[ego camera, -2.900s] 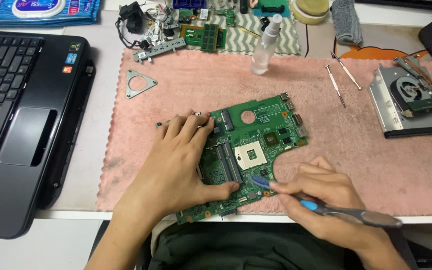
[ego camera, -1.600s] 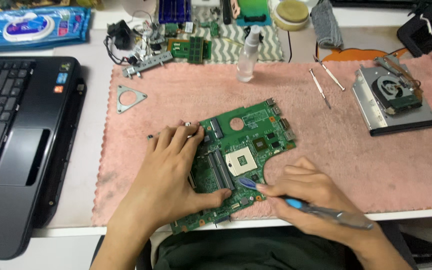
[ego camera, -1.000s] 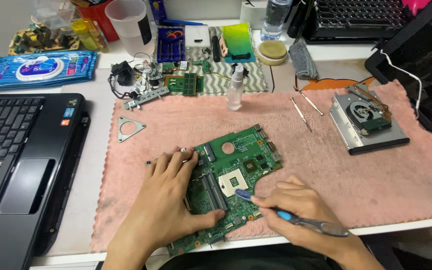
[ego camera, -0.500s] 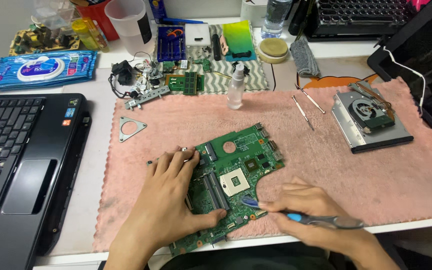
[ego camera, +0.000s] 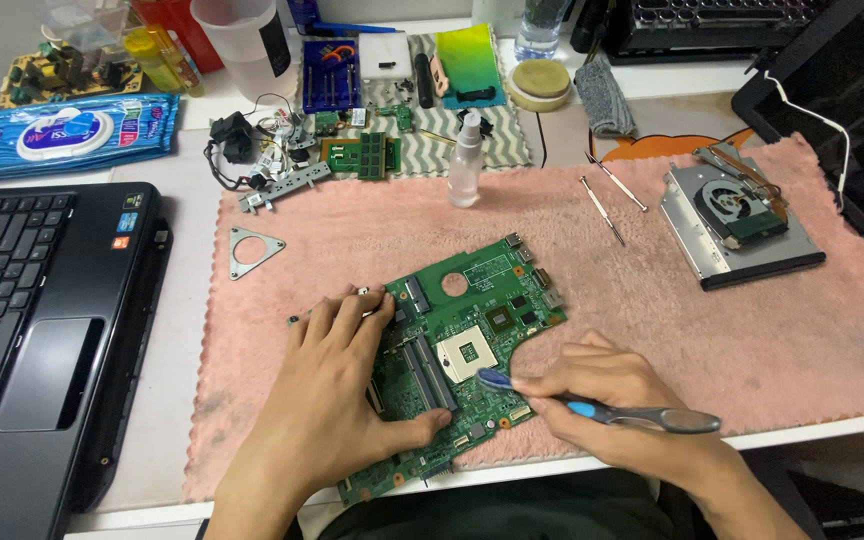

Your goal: The person cleans a laptop motherboard using a toothbrush and a metal tool. They scrub various areas of the board, including around the CPU socket and RAM slots, then use a metal tool to scrape or adjust components.

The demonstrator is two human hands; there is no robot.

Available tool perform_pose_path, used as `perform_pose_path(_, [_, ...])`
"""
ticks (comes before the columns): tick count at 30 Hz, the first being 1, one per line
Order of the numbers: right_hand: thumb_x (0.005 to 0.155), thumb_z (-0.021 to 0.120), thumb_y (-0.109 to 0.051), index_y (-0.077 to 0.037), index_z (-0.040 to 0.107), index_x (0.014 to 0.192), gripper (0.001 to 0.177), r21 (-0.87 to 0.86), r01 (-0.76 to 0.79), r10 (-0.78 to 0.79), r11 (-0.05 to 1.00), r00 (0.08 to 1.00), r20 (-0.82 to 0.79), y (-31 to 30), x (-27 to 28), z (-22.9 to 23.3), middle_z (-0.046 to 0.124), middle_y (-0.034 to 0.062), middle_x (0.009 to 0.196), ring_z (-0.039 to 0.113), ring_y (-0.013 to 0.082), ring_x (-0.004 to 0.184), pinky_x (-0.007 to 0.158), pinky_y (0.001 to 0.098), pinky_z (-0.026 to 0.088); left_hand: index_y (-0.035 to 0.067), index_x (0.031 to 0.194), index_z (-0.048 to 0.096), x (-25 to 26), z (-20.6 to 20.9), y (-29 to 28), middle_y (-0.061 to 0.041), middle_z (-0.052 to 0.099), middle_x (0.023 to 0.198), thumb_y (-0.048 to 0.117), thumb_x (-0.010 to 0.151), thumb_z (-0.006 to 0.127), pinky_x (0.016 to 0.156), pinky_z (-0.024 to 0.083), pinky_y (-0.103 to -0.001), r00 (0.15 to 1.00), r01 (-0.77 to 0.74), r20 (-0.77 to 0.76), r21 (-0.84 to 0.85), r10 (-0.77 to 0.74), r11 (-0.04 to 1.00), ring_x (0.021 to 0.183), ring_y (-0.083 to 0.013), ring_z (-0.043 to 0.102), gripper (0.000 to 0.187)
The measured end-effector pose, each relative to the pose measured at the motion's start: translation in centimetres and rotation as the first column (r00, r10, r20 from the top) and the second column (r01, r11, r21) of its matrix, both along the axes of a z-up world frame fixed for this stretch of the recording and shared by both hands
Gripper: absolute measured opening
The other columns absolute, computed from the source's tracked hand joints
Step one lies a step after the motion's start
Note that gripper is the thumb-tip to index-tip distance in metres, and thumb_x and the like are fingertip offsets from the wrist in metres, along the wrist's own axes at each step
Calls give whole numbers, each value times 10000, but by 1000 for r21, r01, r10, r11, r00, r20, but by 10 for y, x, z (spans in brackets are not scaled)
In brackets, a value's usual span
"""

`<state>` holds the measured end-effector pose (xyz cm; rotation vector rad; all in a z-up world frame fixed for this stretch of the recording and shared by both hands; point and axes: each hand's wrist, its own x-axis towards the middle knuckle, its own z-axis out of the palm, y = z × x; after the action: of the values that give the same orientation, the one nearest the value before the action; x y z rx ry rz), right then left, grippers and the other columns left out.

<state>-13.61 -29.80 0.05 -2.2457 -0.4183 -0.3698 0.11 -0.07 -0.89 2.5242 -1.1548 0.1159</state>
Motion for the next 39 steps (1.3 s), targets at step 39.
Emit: perform_pose_path(39, [934, 891, -126, -134, 919, 1079, 148, -37, -69, 68, 997, 998, -16, -25, 5, 2, 861, -57, 811, 653, 124, 679, 789, 332, 546, -2, 1580, 598, -2, 8, 0, -173, 612, 1596, 885, 731, 879, 1139, 442, -579, 1000, 16, -11, -22, -16, 1000, 1439, -403, 544, 1260])
